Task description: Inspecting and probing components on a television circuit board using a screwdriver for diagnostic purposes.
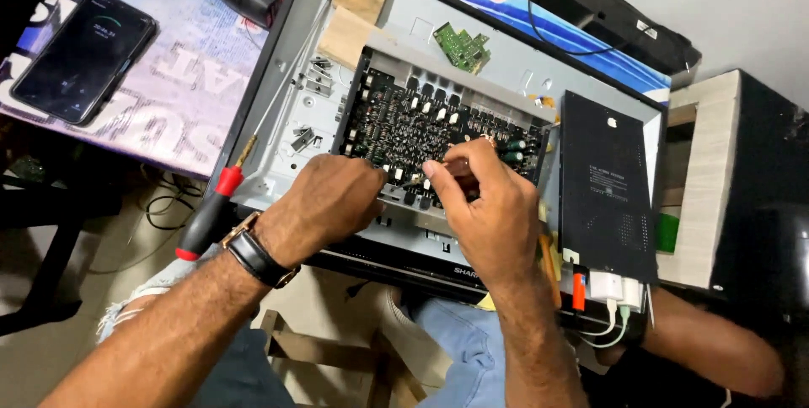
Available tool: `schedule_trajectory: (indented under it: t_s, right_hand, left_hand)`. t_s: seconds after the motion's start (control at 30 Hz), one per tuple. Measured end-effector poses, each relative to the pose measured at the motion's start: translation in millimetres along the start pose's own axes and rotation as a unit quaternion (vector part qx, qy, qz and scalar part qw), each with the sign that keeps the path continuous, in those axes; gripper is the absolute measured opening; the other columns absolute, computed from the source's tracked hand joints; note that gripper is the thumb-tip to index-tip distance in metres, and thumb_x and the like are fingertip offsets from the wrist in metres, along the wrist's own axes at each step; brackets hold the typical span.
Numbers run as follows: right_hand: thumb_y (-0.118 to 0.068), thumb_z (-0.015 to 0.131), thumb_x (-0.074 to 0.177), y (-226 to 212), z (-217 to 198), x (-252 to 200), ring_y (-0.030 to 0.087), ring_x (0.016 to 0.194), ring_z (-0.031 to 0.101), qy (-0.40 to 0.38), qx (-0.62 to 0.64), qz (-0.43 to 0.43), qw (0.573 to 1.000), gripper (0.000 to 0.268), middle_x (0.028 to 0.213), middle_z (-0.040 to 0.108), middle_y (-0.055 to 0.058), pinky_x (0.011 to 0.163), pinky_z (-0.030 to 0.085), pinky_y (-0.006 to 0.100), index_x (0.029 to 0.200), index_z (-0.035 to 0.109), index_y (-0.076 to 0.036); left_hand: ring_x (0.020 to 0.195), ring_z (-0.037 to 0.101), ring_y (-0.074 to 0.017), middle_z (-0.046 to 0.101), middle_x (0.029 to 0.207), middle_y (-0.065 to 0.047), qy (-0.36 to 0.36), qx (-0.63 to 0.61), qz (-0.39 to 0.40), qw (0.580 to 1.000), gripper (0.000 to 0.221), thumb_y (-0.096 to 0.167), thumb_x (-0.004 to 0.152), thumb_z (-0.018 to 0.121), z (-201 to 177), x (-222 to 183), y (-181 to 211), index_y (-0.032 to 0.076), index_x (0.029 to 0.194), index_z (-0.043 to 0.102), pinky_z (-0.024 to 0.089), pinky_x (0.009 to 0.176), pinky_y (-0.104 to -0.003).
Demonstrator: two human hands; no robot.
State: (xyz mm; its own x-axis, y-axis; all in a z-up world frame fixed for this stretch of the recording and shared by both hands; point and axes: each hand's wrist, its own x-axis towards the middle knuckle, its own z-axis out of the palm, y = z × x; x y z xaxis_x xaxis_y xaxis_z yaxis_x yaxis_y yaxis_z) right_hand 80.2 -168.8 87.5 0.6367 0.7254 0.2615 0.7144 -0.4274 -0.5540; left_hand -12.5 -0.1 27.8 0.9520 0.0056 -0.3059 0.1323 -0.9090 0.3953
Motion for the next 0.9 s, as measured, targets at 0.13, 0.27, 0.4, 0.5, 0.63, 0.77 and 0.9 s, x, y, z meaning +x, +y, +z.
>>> schedule_trajectory:
  t_s: [0.13, 0.27, 0.4, 0.5, 0.63, 0.77, 0.9]
  right_hand:
    - [-0.021, 0.075, 0.099, -0.9, 8.8, -0.4, 0.017, 0.046, 0.065, 0.018, 0.015, 0.015, 1.000, 0.017, 0.063, 0.070, 0.009, 0.038, 0.050, 0.024, 0.094, 0.063, -0.010]
    - [-0.023, 0.077, 0.097, 0.4, 12.0, -1.1, 0.017, 0.043, 0.063, 0.042, 0.011, 0.020, 0.999, 0.020, 0.058, 0.068, 0.009, 0.037, 0.043, 0.025, 0.089, 0.063, -0.011]
    - [-0.028, 0.076, 0.099, 4.3, 7.5, -1.5, 0.020, 0.049, 0.066, 0.046, -0.019, 0.016, 0.999, 0.021, 0.065, 0.070, 0.013, 0.039, 0.046, 0.027, 0.094, 0.065, -0.011]
    - [-0.026, 0.071, 0.101, -1.9, -3.1, 1.0, 0.031, 0.071, 0.071, 0.034, -0.002, -0.018, 0.999, 0.029, 0.093, 0.071, 0.022, 0.050, 0.055, 0.036, 0.117, 0.060, -0.005]
    - [-0.011, 0.058, 0.105, -3.5, -11.1, 3.8, 0.034, 0.085, 0.077, 0.007, 0.050, -0.077, 0.996, 0.024, 0.103, 0.076, 0.019, 0.062, 0.063, 0.037, 0.126, 0.067, -0.004]
    - [-0.010, 0.067, 0.102, 0.9, -2.1, 4.2, 0.026, 0.074, 0.075, 0.054, 0.012, -0.067, 0.996, 0.015, 0.089, 0.076, 0.015, 0.059, 0.059, 0.030, 0.116, 0.073, -0.006]
    - [-0.021, 0.069, 0.102, -3.9, -1.5, 5.9, 0.023, 0.078, 0.074, 0.068, -0.031, -0.080, 0.994, 0.013, 0.094, 0.075, 0.010, 0.061, 0.058, 0.032, 0.111, 0.073, -0.012]
  left_hand:
    - [0.088, 0.077, -0.0338, 0.078, 0.089, -0.017, 0.033, -0.057, 0.030, 0.997, 0.021, 0.021, 0.095, 0.069, -23.7, 2.0, 10.6, 0.004, 0.106, 0.076, 0.062, 0.080, -0.049]
    - [0.075, 0.077, -0.0304, 0.074, 0.073, -0.012, 0.071, -0.009, 0.045, 0.996, 0.015, 0.022, 0.092, 0.073, 1.1, 21.9, 2.7, 0.009, 0.088, 0.078, 0.063, 0.071, -0.044]
    - [0.081, 0.075, -0.0453, 0.074, 0.073, -0.024, 0.081, -0.106, 0.086, 0.987, 0.024, 0.020, 0.093, 0.067, 6.2, 28.7, 1.4, 0.001, 0.083, 0.077, 0.060, 0.071, -0.056]
    - [0.081, 0.076, -0.0419, 0.075, 0.073, -0.023, 0.080, -0.097, 0.096, 0.987, 0.022, 0.019, 0.093, 0.067, 13.8, 35.2, -1.5, 0.002, 0.084, 0.079, 0.062, 0.073, -0.053]
    - [0.079, 0.077, -0.0388, 0.075, 0.073, -0.019, 0.059, -0.073, 0.088, 0.992, 0.025, 0.024, 0.094, 0.068, 15.5, 41.2, -2.7, 0.005, 0.083, 0.080, 0.063, 0.073, -0.049]
    - [0.077, 0.077, -0.0368, 0.074, 0.070, -0.018, 0.064, -0.046, 0.079, 0.994, 0.024, 0.025, 0.093, 0.069, 20.7, 45.2, -4.0, 0.007, 0.080, 0.080, 0.063, 0.070, -0.048]
    - [0.076, 0.077, -0.0384, 0.074, 0.069, -0.018, 0.071, -0.034, 0.076, 0.994, 0.026, 0.025, 0.092, 0.068, 25.5, 49.4, -4.9, 0.006, 0.078, 0.080, 0.062, 0.069, -0.050]
